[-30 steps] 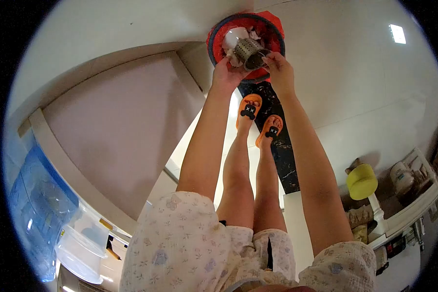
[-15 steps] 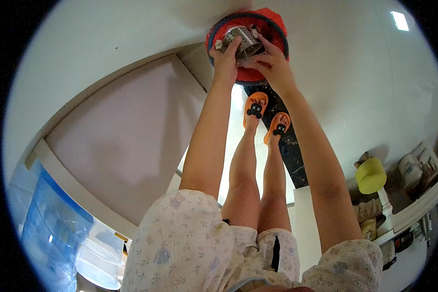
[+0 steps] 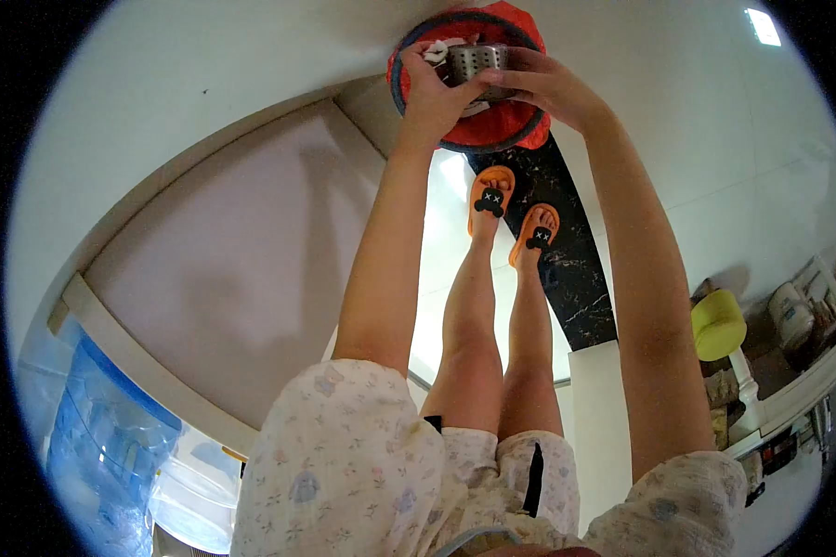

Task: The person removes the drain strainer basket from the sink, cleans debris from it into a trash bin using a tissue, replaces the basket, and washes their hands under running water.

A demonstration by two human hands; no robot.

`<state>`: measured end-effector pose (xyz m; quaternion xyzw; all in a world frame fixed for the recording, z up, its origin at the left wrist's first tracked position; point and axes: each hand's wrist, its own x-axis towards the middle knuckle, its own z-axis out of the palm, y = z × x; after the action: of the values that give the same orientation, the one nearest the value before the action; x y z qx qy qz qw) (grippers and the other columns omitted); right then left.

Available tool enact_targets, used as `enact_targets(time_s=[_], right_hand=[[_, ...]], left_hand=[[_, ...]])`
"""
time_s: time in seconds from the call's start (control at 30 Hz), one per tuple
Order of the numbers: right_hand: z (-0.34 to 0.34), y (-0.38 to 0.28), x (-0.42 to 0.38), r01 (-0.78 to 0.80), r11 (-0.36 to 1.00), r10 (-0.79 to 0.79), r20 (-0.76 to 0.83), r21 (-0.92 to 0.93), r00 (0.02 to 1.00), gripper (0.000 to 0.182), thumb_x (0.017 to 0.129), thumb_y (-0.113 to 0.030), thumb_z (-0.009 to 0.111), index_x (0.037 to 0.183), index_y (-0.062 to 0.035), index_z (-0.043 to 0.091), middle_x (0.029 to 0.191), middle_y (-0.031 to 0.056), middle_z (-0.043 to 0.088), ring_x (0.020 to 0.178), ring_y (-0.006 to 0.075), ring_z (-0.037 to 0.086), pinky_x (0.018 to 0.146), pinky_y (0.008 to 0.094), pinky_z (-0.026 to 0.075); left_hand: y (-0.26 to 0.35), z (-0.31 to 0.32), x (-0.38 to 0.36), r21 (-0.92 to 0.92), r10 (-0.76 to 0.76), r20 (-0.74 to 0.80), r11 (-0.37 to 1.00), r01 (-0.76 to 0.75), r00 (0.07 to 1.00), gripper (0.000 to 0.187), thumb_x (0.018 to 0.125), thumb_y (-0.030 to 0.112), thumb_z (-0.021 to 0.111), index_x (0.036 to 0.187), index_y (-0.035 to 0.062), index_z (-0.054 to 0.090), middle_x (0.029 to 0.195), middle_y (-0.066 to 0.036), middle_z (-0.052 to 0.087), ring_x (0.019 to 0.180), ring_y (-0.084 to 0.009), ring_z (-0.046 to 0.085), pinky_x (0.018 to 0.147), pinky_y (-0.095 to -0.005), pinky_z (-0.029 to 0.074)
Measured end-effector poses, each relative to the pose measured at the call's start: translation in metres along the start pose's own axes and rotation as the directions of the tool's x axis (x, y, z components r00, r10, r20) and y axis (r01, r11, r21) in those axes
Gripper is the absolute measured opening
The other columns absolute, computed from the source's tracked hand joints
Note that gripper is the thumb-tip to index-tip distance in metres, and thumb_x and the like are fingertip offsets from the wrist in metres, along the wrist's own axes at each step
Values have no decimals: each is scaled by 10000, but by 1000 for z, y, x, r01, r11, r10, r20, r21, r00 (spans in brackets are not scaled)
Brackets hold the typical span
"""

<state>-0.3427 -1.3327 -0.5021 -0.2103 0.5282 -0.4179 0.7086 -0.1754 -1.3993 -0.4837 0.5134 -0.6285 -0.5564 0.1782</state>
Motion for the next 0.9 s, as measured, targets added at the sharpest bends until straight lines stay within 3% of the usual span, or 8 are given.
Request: enact_targets(time_s=[0.13,0.3,0.37,0.5,0.6,0.7,0.8,0.9], right_hand=[[-18,21,19,23,968,4,109,-250,994,709,773,-322,712,1284,50,392,1212,167,497,1126,253,514,983,325,432],[2,12,11,-122,988,115,76,90,990,665,755,-276,735,1255,32,423,1149,140,538,1047,213,555,902,291,467],[6,20,11,-107,993,104,40,56,994,593,745,-267,745,1205,1,483,1036,87,608,949,156,594,798,248,492],[7,40,22,-31,966,-1,-124,-255,992,696,685,-284,796,1218,5,455,1066,114,603,979,181,592,851,267,477],[16,51,21,156,850,-330,-278,-503,902,744,640,-285,827,1209,14,451,1071,123,603,990,209,592,873,296,473],[23,53,25,327,790,-523,-291,-518,801,772,616,-282,838,1211,11,443,1081,128,601,1002,236,591,882,325,475],[36,44,16,394,777,-575,-299,-491,762,805,589,-316,846,1218,-14,443,1098,133,596,1016,250,590,889,342,474],[40,39,13,401,744,-602,-277,-534,749,830,563,-352,851,1218,-41,449,1105,135,594,1031,256,589,891,346,474]], left_hand=[[-37,2,11,184,172,67,966,-181,983,877,621,333,839,1160,-27,249,1118,-197,481,1010,-272,551,871,-345,461],[-26,-4,7,335,206,183,906,-258,961,884,582,350,859,1117,-29,265,1113,-201,458,1010,-274,553,861,-348,464],[-41,-2,10,305,235,183,910,-283,955,882,584,371,856,1102,-30,266,1103,-199,465,1006,-272,555,854,-348,467],[-39,-10,-3,406,175,106,891,-203,979,813,670,397,805,1089,-36,259,1069,-202,493,973,-276,568,845,-346,471],[-68,-11,6,-254,-226,51,939,231,973,704,789,431,692,1104,-64,302,1065,-190,500,976,-262,561,843,-346,475],[-95,-12,10,-270,-285,-40,926,265,958,605,874,446,574,1126,-64,366,998,-147,535,934,-230,564,839,-360,480],[-97,6,-2,-744,-405,115,570,349,907,519,911,454,502,1119,-17,443,930,-104,565,903,-198,569,826,-371,489],[-99,8,0,-857,-366,178,398,327,913,377,922,362,525,1095,29,492,891,-87,580,864,-191,573,812,-360,497]])
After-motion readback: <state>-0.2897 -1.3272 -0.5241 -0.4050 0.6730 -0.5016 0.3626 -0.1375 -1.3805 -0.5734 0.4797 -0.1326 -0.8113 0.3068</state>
